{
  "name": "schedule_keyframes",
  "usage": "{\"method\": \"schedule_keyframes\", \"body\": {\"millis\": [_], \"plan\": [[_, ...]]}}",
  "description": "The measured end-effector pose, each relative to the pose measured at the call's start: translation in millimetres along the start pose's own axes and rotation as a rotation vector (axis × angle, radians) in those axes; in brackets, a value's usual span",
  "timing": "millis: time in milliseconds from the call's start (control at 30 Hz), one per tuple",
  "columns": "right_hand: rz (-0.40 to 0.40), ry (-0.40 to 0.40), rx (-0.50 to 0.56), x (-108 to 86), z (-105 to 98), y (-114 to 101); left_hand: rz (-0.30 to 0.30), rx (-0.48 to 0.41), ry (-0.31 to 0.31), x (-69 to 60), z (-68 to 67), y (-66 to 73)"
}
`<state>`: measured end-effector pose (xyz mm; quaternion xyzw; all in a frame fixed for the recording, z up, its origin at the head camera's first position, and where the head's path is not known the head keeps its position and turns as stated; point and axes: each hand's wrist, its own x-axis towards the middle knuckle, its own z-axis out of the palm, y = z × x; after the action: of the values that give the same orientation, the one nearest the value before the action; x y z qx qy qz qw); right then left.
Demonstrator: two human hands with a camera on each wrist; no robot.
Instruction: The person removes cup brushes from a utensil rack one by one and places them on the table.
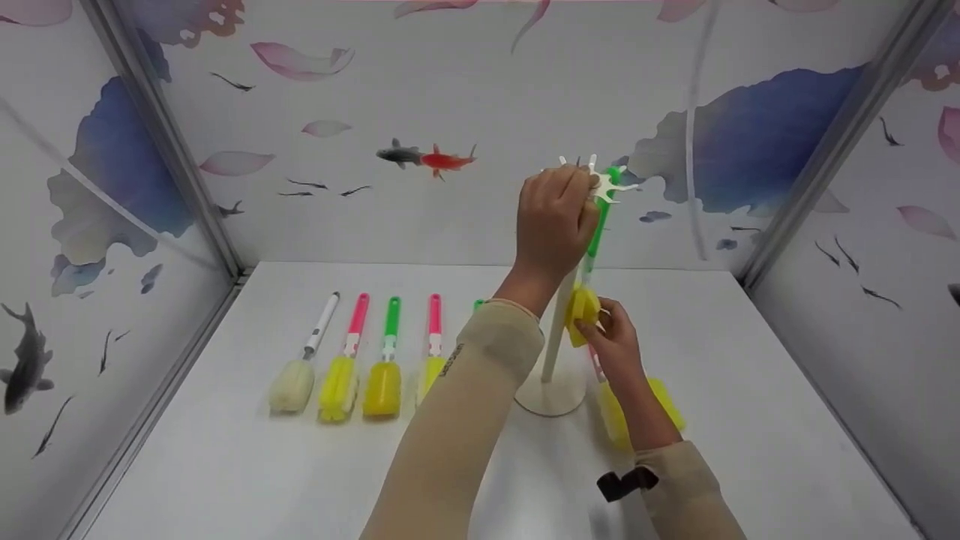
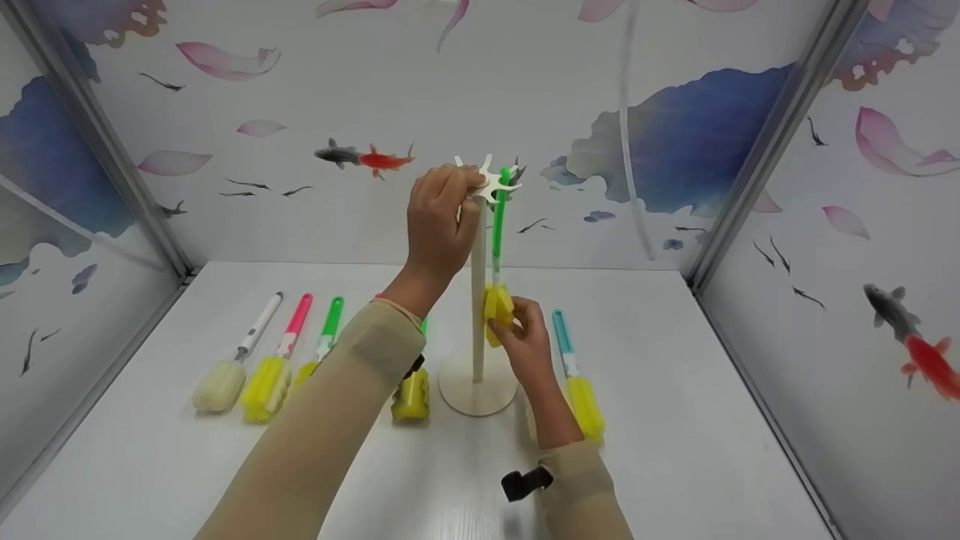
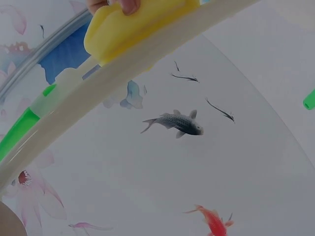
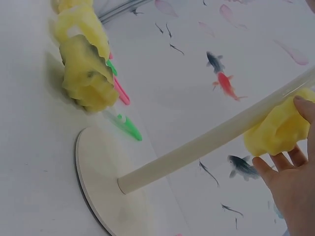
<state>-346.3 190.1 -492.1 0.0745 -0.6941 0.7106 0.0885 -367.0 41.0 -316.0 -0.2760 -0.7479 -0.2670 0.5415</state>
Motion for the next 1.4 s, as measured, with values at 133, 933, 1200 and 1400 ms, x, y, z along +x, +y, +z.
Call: {"method": "schedule_keyframes", "body": {"millis": [133,933,1200,1400], "plan": [[-0.018,0.008,-0.006,-1.8,-1,-1,-0.001,0.006,0.001,0.3,0.4,0.4],[-0.075,0.078,-0.04,-2.1,-8,-6,0.0,0.015,0.023,1.5,3.7,1.4],[-0.074,0.126,-0.081,-4.9,-13,-12,0.002,0.005,0.029,1.4,4.8,1.3],[-0.072,0.142,-0.099,-11.7,-20,-17,-0.001,0.004,0.036,1.1,5.7,1.4]]}}
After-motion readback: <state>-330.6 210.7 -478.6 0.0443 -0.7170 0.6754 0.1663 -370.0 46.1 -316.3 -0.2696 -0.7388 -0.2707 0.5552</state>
